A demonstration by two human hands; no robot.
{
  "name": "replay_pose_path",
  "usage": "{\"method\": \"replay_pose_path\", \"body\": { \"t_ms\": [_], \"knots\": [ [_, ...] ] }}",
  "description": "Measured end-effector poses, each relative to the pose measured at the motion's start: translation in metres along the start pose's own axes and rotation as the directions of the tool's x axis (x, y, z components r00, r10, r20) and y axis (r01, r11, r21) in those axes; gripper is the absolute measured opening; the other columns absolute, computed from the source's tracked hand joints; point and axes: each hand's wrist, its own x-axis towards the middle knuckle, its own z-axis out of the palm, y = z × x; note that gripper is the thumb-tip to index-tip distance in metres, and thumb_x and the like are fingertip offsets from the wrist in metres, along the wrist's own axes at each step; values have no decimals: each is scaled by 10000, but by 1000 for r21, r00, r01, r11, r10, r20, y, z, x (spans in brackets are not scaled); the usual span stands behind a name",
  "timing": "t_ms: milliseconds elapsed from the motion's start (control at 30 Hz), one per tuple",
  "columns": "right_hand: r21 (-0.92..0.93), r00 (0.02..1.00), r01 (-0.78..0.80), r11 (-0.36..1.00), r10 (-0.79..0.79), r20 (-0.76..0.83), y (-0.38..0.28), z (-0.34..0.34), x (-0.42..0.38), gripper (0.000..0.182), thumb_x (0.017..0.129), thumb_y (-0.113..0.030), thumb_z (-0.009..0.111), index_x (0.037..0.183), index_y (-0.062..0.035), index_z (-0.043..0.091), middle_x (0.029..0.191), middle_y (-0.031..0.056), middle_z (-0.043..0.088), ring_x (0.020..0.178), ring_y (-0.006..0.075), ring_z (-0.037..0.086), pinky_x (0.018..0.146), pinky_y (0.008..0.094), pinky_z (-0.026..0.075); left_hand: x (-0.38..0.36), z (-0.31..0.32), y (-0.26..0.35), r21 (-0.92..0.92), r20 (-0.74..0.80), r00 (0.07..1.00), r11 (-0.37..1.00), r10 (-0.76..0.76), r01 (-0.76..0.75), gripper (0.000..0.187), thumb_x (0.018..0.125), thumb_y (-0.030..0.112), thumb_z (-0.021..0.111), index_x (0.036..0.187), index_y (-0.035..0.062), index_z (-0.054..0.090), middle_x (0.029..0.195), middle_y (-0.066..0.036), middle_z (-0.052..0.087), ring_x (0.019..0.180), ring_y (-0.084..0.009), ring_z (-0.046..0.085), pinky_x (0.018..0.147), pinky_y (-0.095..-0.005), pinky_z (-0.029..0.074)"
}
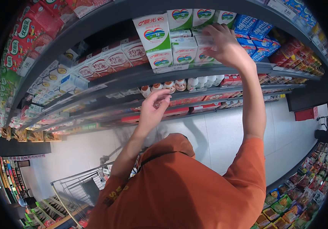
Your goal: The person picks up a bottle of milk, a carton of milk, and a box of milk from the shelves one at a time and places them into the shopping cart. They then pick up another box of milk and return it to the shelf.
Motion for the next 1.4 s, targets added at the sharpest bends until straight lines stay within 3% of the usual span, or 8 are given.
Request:
{"method": "replay_pose_path", "body": {
  "t_ms": [533, 667, 833, 1000, 1100, 1233, 1333, 1400],
  "knots": [
    [367, 990, -66, 928, 16, 137, 2, -30, 11, 537, 685, -25, 788, 1177, 4, 573, 1191, 168, 553, 1081, 328, 544, 960, 401, 443, -12, -5, -7, 10, -8, 1000, 1000, -27, 27, 247, 897, 27, 611, 1138, -24, 617, 1119, -112, 617, 938, -144, 656, 820, -252, 517],
    [196, 984, 178, 964, -179, -14, -8, -59, -4, 513, 641, -11, 779, 1119, -3, 593, 1137, 135, 541, 1079, 325, 529, 965, 381, 416, -13, -4, -8, -15, 28, 998, 998, -60, 60, 265, 912, 33, 606, 1170, -28, 606, 1124, -123, 618, 962, -162, 659, 840, -262, 524],
    [209, 963, 268, 941, -265, -44, -37, -98, -42, 483, 570, 32, 743, 1035, -3, 617, 1038, 109, 513, 979, 276, 523, 868, 367, 440, -5, 0, 20, -473, 308, 925, 808, -222, 352, 406, 997, 205, 532, 1328, -22, 478, 1206, -169, 585, 1052, -233, 636, 909, -340, 530],
    [487, 882, 359, 797, -459, 102, -48, -86, -53, 353, 589, -61, 731, 934, -35, 664, 981, 89, 479, 932, 277, 479, 876, 375, 401, 19, 33, 59, -735, 620, 782, 306, -58, 605, 651, 999, 439, 478, 1439, -12, 312, 1260, -211, 544, 1080, -275, 629, 874, -385, 544],
    [556, 841, 346, 756, -512, 173, -47, -76, -55, 290, 670, -95, 766, 938, -23, 682, 1027, 113, 512, 977, 276, 496, 894, 394, 408, 23, 31, 41, -562, 770, 636, 519, 44, 644, 535, 1025, 340, 453, 1406, -20, 347, 1269, -225, 551, 1047, -289, 642, 826, -396, 565],
    [540, 932, 286, 792, -361, 35, -39, -56, -67, 470, 757, -115, 709, 1204, -23, 596, 1277, 127, 515, 1158, 286, 515, 985, 392, 414, 20, 33, 59, -706, 556, 830, 506, -35, 495, 506, 964, 161, 594, 1365, -32, 352, 1245, -185, 563, 1052, -238, 632, 863, -368, 557],
    [904, 987, -139, 404, 126, 96, -33, -43, -81, 553, 887, -157, 643, 1379, 4, 446, 1308, 117, 508, 1121, 173, 539, 941, 331, 484, 27, 37, 66, -666, 342, 936, 682, -81, 302, 535, 889, 74, 691, 1315, -18, 379, 1226, -141, 553, 1125, -187, 576, 943, -343, 511],
    [890, 981, -196, 412, 75, 181, -27, -33, -82, 565, 882, -161, 669, 1375, 10, 452, 1286, 126, 534, 1106, 165, 555, 908, 319, 503, 29, 41, 70, -617, 224, 972, 761, -72, 199, 572, 856, 59, 730, 1304, -5, 381, 1214, -136, 542, 1135, -181, 566, 957, -322, 496]
  ]
}}
